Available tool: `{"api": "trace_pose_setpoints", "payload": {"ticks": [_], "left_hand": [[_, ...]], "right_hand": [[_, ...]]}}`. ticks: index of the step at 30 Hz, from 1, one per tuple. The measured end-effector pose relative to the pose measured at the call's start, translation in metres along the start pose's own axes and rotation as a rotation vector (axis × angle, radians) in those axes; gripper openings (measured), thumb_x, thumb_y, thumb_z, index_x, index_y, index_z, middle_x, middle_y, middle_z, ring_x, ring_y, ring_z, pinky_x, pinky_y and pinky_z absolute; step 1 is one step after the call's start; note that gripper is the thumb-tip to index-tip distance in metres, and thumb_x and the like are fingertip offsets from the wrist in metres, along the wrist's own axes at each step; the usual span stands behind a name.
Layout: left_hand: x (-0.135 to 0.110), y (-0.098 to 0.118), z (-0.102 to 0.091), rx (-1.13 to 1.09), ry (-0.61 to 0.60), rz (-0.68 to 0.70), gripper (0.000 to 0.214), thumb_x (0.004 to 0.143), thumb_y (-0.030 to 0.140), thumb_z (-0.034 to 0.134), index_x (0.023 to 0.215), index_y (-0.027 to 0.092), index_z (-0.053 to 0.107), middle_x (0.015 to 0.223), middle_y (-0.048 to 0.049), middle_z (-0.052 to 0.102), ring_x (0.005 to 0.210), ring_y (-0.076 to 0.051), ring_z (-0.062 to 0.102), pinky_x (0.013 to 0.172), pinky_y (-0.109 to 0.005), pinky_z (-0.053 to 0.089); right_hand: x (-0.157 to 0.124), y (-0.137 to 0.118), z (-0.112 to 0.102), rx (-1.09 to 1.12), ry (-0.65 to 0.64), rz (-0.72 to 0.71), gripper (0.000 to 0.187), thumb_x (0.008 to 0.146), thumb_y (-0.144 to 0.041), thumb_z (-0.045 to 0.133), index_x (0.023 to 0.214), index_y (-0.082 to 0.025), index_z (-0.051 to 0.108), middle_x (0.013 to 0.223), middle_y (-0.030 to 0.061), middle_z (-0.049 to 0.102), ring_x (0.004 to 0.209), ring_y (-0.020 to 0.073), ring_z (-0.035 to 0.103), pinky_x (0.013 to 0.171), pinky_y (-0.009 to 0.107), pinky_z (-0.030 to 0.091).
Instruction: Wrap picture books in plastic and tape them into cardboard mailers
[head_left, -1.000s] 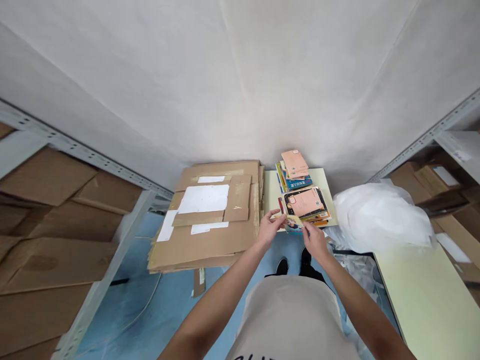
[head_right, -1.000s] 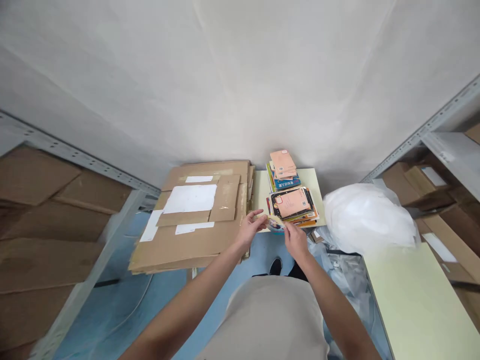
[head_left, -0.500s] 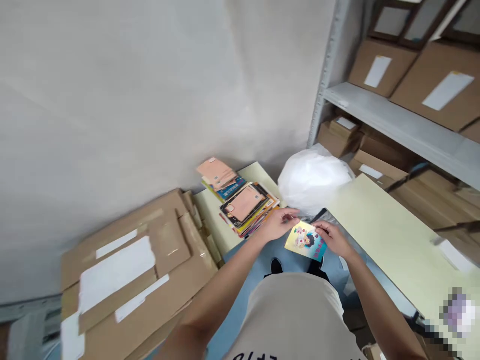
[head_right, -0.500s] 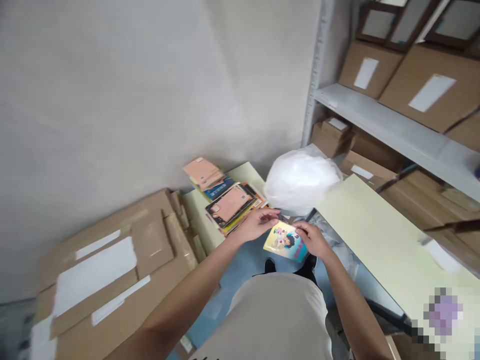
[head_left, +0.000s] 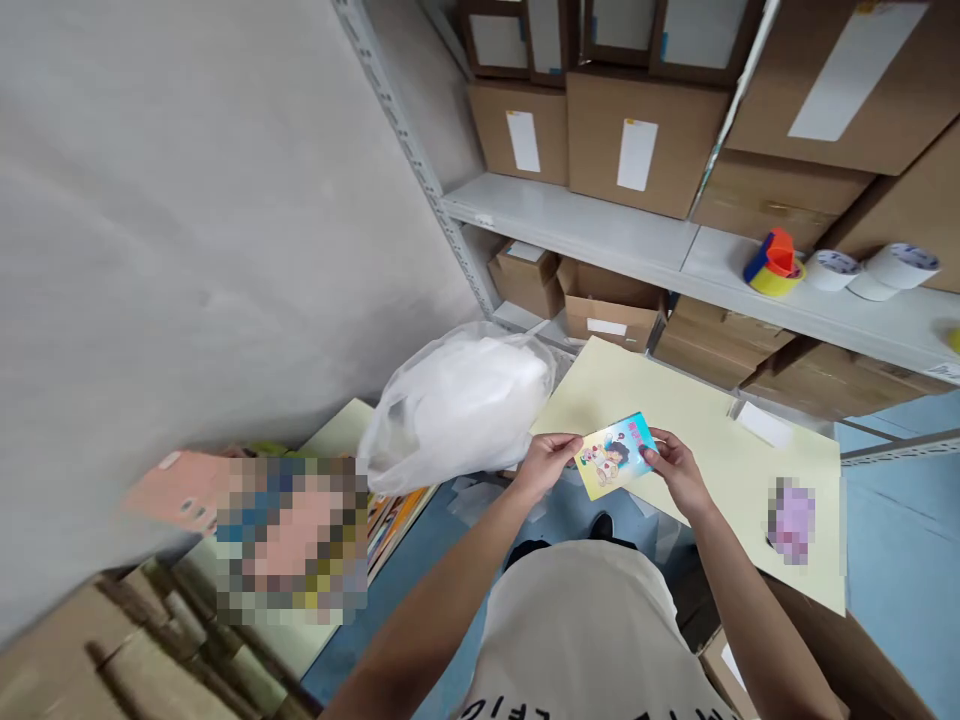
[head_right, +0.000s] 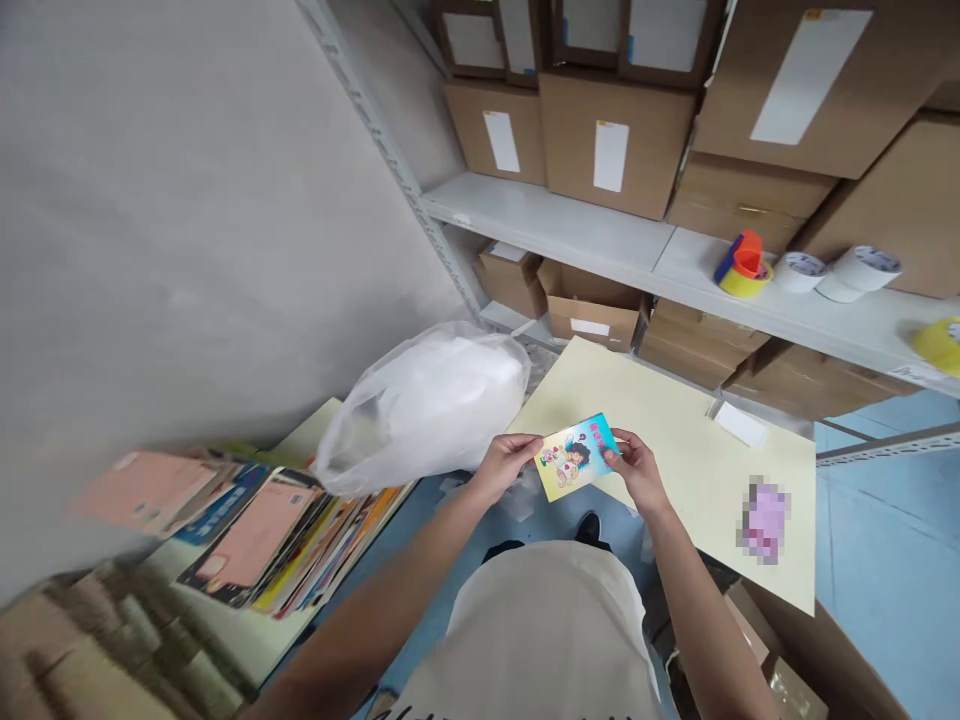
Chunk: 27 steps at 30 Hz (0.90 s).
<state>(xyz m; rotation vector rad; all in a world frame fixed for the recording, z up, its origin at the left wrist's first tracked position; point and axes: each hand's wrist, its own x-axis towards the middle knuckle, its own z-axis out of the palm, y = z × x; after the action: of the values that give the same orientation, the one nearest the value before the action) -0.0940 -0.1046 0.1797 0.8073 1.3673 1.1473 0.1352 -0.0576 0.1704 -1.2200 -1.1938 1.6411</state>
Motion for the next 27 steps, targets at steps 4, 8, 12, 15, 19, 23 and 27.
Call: {"api": "trace_pose_setpoints", "payload": {"ticks": [4,8,12,15,19,23,27], "left_hand": [[0.018,-0.005,0.036,-0.067,0.081,-0.05,0.044,0.06,0.055,0.078,0.079,0.016,0.077,0.075,-0.0064,0.074,0.066,-0.016,0.063,0.063,-0.027,0.05],[0.031,-0.009,0.054,-0.05,-0.009,-0.109,0.038,0.061,0.05,0.079,0.08,0.017,0.077,0.076,-0.0053,0.074,0.066,-0.015,0.064,0.066,-0.027,0.052],[0.044,-0.011,0.059,0.071,-0.164,-0.153,0.027,0.061,0.041,0.08,0.072,0.017,0.073,0.071,-0.0046,0.073,0.066,-0.018,0.067,0.068,-0.029,0.054],[0.058,-0.011,0.057,0.153,-0.28,-0.16,0.024,0.065,0.039,0.078,0.072,0.017,0.073,0.072,-0.0044,0.073,0.067,-0.019,0.069,0.067,-0.029,0.054],[0.084,-0.007,0.052,0.172,-0.392,-0.136,0.025,0.068,0.042,0.077,0.072,0.018,0.073,0.072,-0.0041,0.073,0.065,-0.019,0.069,0.065,-0.028,0.053],[0.11,-0.001,0.046,0.11,-0.46,-0.183,0.032,0.065,0.045,0.079,0.078,0.016,0.074,0.073,-0.0043,0.073,0.064,-0.018,0.069,0.065,-0.028,0.053],[0.122,-0.001,0.045,0.079,-0.566,-0.269,0.04,0.062,0.05,0.081,0.08,0.015,0.074,0.077,-0.006,0.074,0.067,-0.019,0.07,0.068,-0.029,0.052]], "right_hand": [[0.003,0.002,-0.022,0.106,0.111,0.043,0.055,0.064,-0.058,0.079,0.104,-0.023,0.063,0.092,0.0051,0.073,0.079,0.0201,0.068,0.072,0.036,0.057],[0.015,0.01,-0.035,0.148,0.278,0.037,0.05,0.072,-0.062,0.068,0.1,-0.022,0.061,0.084,0.0038,0.072,0.071,0.018,0.066,0.067,0.034,0.056],[0.027,0.007,-0.047,0.162,0.379,0.048,0.045,0.071,-0.06,0.07,0.094,-0.023,0.06,0.072,-0.0009,0.067,0.063,0.0145,0.062,0.061,0.029,0.053],[0.036,-0.005,-0.051,0.14,0.37,0.051,0.044,0.069,-0.06,0.071,0.09,-0.023,0.06,0.066,-0.0028,0.064,0.06,0.0134,0.059,0.059,0.028,0.052],[0.047,-0.022,-0.05,0.067,0.38,0.054,0.043,0.072,-0.06,0.068,0.093,-0.023,0.062,0.074,-0.0012,0.065,0.067,0.0148,0.061,0.062,0.03,0.053],[0.055,-0.027,-0.051,0.053,0.438,0.074,0.05,0.069,-0.058,0.071,0.104,-0.023,0.066,0.084,0.0014,0.067,0.076,0.0166,0.062,0.067,0.033,0.054],[0.058,-0.024,-0.056,0.063,0.493,0.06,0.052,0.067,-0.056,0.073,0.107,-0.022,0.066,0.082,0.0,0.064,0.074,0.0155,0.061,0.069,0.034,0.054]]}}
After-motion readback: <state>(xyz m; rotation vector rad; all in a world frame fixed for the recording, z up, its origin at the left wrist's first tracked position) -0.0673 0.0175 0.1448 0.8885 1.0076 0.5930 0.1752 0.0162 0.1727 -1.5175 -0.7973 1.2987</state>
